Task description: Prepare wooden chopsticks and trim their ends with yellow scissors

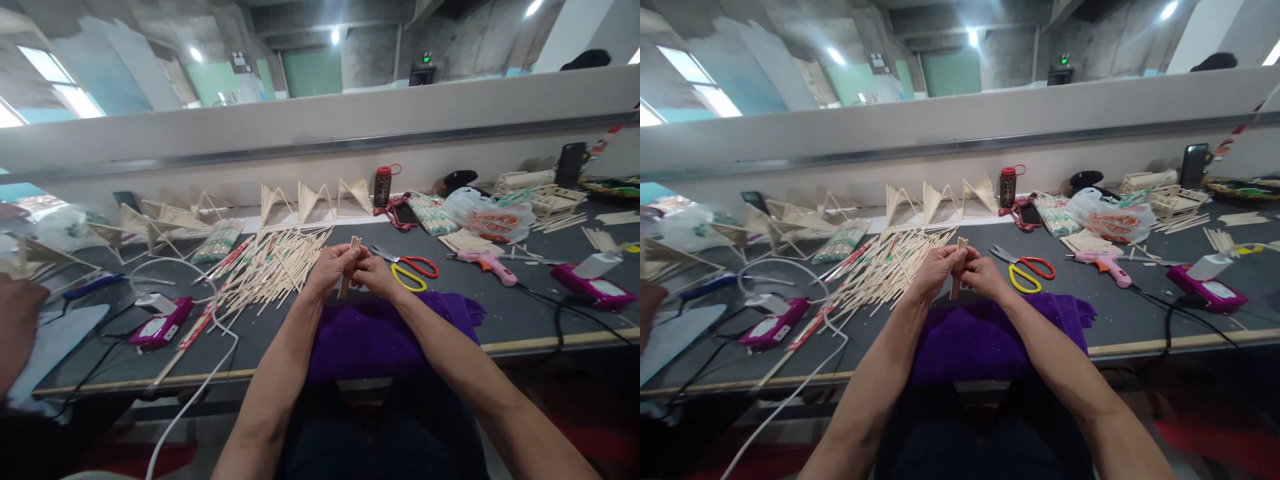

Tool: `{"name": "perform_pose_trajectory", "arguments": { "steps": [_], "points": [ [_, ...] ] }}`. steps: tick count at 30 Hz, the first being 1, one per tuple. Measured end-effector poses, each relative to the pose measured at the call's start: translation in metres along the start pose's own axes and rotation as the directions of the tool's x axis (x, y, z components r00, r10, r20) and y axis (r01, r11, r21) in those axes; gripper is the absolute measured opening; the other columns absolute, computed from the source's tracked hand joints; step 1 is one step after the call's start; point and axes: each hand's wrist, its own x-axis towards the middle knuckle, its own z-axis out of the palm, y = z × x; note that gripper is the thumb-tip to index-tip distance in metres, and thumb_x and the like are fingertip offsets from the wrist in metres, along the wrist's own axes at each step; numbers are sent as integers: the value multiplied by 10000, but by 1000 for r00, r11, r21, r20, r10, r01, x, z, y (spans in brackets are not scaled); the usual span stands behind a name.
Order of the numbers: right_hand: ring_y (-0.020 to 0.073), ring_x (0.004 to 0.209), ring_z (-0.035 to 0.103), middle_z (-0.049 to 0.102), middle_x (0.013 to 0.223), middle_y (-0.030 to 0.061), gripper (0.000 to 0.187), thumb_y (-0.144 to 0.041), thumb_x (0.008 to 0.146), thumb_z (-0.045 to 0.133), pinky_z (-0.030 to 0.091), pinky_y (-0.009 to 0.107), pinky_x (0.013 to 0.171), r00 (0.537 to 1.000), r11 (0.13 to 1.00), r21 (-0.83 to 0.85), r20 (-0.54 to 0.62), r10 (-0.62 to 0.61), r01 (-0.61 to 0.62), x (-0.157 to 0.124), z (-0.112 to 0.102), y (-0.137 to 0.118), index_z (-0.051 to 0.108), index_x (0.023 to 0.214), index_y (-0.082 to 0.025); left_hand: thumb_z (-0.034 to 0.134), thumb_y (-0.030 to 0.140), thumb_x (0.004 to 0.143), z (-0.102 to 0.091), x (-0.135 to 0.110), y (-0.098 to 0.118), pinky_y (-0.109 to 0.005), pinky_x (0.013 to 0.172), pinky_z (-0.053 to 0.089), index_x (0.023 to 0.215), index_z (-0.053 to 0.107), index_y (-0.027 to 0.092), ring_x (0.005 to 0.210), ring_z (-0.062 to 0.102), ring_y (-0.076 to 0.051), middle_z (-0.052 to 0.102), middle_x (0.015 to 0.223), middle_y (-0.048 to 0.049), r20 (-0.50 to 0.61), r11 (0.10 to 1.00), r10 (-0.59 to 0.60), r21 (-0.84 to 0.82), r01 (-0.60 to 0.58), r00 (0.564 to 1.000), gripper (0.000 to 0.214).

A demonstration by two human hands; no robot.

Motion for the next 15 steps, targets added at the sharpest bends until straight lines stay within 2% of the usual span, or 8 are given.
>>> {"name": "perform_pose_trajectory", "arguments": {
  "steps": [3, 7, 10, 13, 15],
  "points": [
    [105, 440, 537, 586, 495, -12, 132, -246, 685, 570, 428, 219, 454, 1000, 1000, 13, -3, -6, 6, 0, 1, 0, 648, 622, -160, 633, 406, 746, 2, -1, 2, -251, 553, 470, 791, 715, 142, 585, 604, -139, 665, 658, -50, -5, 1000, 4, 12, -3, 1000, 280],
    [104, 466, 545, 590, 521, -12, 148, -274, 700, 576, 428, 213, 462, 1000, 999, 40, -12, -2, 2, 0, 1, -3, 636, 634, -156, 678, 387, 704, 2, 5, 3, -264, 616, 484, 756, 702, 131, 627, 624, -144, 695, 738, -69, -75, 999, -12, -42, 9, 997, 263],
    [86, 458, 514, 583, 525, -17, 197, -325, 720, 582, 379, 190, 436, 996, 997, 54, 76, 47, -51, -2, 1, -6, 651, 679, -145, 697, 334, 695, -6, 17, 2, -287, 721, 495, 762, 679, 120, 697, 652, -156, 700, 743, -72, -198, 976, -57, -217, 12, 978, 225],
    [63, 415, 459, 538, 479, -30, 225, -336, 725, 582, 313, 176, 406, 968, 990, -8, 207, 140, -142, -4, -1, -7, 647, 643, -137, 620, 248, 773, -20, 30, -2, -332, 782, 500, 797, 651, 128, 730, 670, -163, 697, 744, -56, -281, 898, -183, -437, 44, 942, 126],
    [64, 405, 458, 543, 491, -29, 222, -335, 716, 584, 289, 181, 390, 948, 979, -61, 245, 205, -196, -5, -4, -6, 652, 637, -139, 561, 217, 825, -32, 36, -7, -332, 794, 505, 816, 634, 135, 751, 675, -154, 696, 770, -47, -324, 842, -250, -538, 39, 912, 110]
  ]
}}
